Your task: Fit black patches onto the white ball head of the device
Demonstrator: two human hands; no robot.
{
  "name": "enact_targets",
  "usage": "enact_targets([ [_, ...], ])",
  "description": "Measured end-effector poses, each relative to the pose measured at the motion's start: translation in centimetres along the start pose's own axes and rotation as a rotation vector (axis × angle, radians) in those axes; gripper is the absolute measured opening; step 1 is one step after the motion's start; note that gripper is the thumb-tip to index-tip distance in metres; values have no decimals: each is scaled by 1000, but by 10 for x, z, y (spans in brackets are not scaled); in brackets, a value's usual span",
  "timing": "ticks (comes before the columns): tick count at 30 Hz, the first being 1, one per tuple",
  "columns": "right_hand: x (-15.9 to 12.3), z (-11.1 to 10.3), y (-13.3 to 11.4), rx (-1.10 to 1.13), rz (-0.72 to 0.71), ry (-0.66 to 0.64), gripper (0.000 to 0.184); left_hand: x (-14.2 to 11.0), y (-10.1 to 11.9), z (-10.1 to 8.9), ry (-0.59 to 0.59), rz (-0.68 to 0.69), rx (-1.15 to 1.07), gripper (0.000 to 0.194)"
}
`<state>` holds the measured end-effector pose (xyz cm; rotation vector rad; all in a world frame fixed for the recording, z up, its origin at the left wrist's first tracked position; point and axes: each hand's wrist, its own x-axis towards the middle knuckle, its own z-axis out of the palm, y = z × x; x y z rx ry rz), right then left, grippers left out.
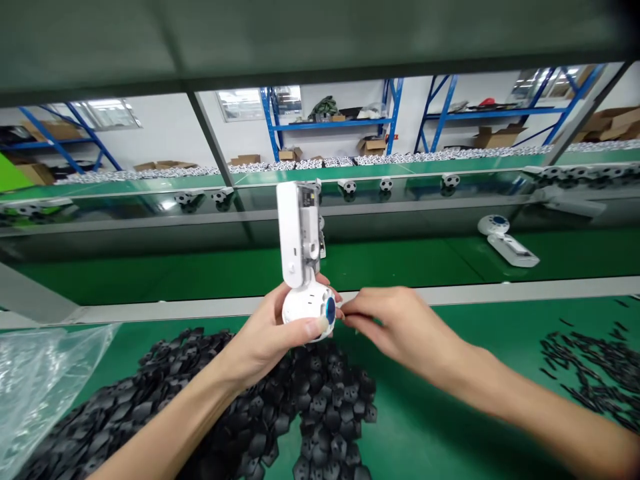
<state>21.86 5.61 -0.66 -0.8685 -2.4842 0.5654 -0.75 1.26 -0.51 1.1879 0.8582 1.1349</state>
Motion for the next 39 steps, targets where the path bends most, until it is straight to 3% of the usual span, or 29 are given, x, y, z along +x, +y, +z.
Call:
enact_targets([
  [3, 1, -17, -5, 540, 170, 157, 8, -1, -2, 5, 17, 88, 221, 39],
  [6, 4, -21, -12, 924, 309, 122, 27, -3, -3, 10, 49, 103, 293, 45],
  [10, 8, -13, -16, 1192, 429, 54, 43, -5, -6, 14, 47, 58, 279, 50],
  [24, 9, -15, -14, 1272, 515, 16, 43, -6, -8, 13, 89, 71, 425, 51],
  [34, 10, -12, -13, 1265, 539, -48, 41, -7, -14, 20, 119, 50, 384, 52],
  [39, 9, -6, -13, 1321, 553, -73, 42, -5, -21, 23, 266, 126, 452, 43],
])
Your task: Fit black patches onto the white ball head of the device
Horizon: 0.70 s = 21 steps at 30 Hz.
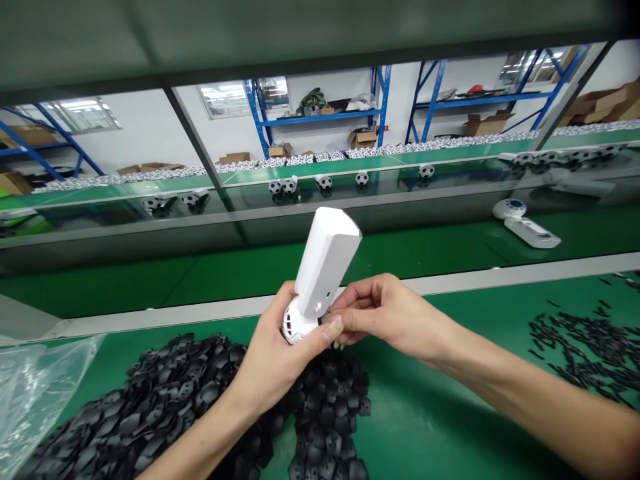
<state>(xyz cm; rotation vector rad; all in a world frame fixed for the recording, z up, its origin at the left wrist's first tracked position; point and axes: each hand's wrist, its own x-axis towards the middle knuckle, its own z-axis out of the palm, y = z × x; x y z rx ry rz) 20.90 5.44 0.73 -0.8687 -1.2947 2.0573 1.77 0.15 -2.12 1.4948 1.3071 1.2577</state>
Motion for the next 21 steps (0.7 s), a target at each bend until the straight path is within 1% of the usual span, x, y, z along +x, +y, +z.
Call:
enact_targets([
  [3, 0, 1, 4, 26, 9, -34, 44, -2, 0, 5, 95, 13, 20, 40],
  [5, 0, 0, 6, 32, -8, -69, 42, -4, 1, 6, 133, 16, 22, 39],
  [7, -2, -1, 7, 7, -37, -111, 37, -5, 2, 7, 143, 5, 23, 38],
  [10, -7, -4, 5, -89, -70, -178, 24, -4, 0, 4, 144, -8, -2, 36],
  [12, -10, -6, 2, -188, -97, -184, 18, -2, -4, 1, 153, -6, -56, 34],
  [13, -10, -7, 1, -248, -119, -158, 18, -1, -5, 0, 154, -11, -90, 33],
  [15, -8, -11, 1, -392, -159, -58, 22, 1, -6, -2, 153, -41, -165, 33],
  [17, -3, -15, 5, -584, -151, 1, 25, 2, -5, -2, 152, -78, -235, 34],
  [19, 3, -20, 10, -780, -110, -20, 25, 3, -2, -3, 162, -100, -276, 34],
  [21, 7, -23, 17, -929, -95, -47, 21, 4, 0, -3, 175, -112, -301, 33],
])
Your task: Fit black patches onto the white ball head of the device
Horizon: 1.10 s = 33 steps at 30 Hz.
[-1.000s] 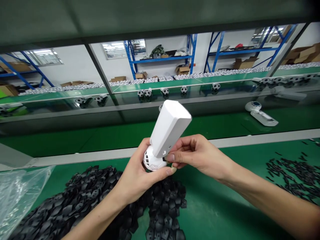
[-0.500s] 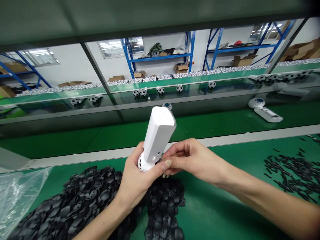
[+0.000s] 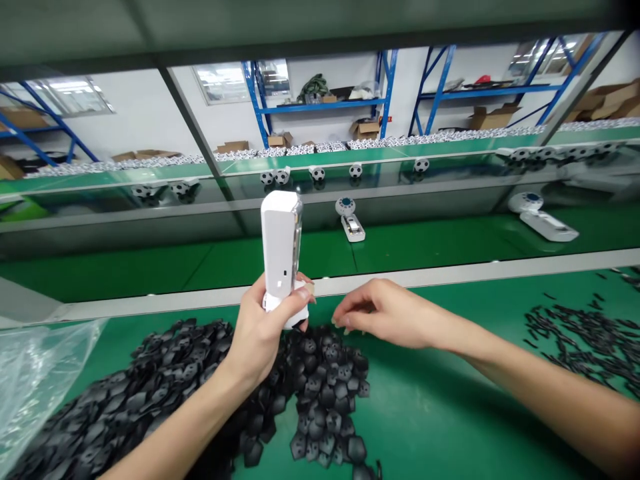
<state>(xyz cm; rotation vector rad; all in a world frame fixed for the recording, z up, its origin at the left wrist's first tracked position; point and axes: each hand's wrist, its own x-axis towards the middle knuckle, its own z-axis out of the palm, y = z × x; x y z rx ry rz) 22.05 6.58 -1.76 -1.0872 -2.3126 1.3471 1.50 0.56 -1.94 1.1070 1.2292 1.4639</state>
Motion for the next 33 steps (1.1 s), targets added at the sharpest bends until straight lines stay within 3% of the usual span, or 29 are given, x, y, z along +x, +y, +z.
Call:
enact_targets([
  [9, 9, 20, 11, -149, -117, 62, 15, 8, 10, 0, 29, -27, -60, 38],
  [15, 9, 28, 13, -164, -153, 52, 7, 11, 18, -5, -3, -176, -242, 54],
  [18, 10, 30, 16, -157, -150, 58, 3, 11, 19, -6, -9, -160, -250, 53],
  [23, 14, 31, 19, -90, -215, 108, 11, 10, 17, -7, -49, -84, -150, 46],
  [25, 13, 28, 17, -84, -349, 183, 13, 10, 17, -9, -69, -44, -110, 44],
  [30, -2, 17, 7, -513, -1059, 552, 10, 11, 18, -14, -77, 4, -47, 44],
  [33, -14, 10, 4, -685, -1170, 605, 20, 13, 16, -16, -41, 21, 10, 47],
])
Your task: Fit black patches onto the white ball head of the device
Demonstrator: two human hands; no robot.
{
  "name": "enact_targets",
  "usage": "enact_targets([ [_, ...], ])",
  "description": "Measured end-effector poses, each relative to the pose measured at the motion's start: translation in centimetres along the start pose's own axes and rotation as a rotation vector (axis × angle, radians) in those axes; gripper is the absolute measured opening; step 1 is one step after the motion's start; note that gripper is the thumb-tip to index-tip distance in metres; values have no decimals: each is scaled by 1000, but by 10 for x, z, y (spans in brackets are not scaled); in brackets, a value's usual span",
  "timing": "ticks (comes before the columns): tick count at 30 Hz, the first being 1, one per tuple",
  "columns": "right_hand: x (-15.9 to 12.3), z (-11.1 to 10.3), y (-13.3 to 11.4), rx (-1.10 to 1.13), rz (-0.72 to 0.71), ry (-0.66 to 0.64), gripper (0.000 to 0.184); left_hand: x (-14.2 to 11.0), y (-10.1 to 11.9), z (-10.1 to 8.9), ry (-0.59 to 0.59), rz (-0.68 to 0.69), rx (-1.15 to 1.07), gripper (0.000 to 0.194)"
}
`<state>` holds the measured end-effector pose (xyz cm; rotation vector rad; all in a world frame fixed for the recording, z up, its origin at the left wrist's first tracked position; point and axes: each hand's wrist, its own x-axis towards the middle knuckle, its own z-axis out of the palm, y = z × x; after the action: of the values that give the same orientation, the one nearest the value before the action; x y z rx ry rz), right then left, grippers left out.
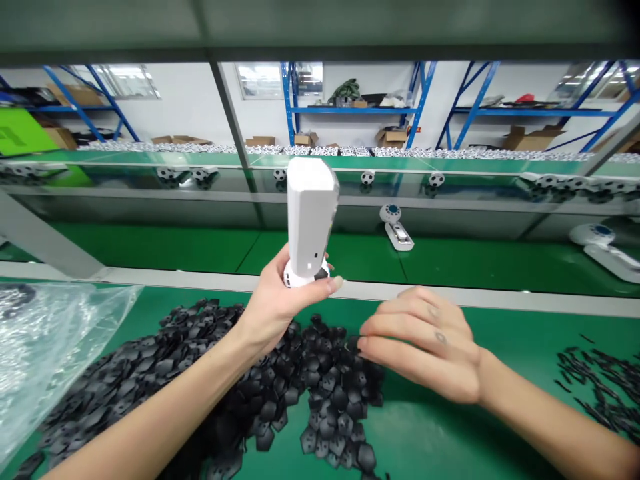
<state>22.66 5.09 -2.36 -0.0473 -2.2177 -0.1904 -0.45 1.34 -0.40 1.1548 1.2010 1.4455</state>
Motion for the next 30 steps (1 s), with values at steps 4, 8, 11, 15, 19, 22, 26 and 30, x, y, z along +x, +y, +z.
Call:
enact_targets([
  [4, 0, -12, 1, -110, -84, 40, 22, 0, -3, -1, -28, -23, 17, 51],
  [8, 0, -20, 3, -138, -94, -17, 24, -1, -3, 1, -76, -49, -57, 50],
  [11, 0, -23, 3, -131, -97, -26, 25, -1, -4, 0, -61, -21, -73, 48],
  [15, 5, -22, 2, 3, -76, 48, 17, 0, -5, -3, -57, 9, -26, 48],
  [19, 15, -16, 4, 191, 115, 56, 19, 0, -4, -7, -68, 38, 127, 52],
  [22, 21, -13, 9, 342, 381, 83, 13, -2, -3, -9, -96, 133, 262, 54],
  [26, 27, -16, 16, 523, 807, 126, 11, -9, -7, -6, -150, 444, 423, 43],
  [30, 33, -23, 13, 800, 1006, 70, 23, -17, -12, 0, -211, 801, 599, 44],
])
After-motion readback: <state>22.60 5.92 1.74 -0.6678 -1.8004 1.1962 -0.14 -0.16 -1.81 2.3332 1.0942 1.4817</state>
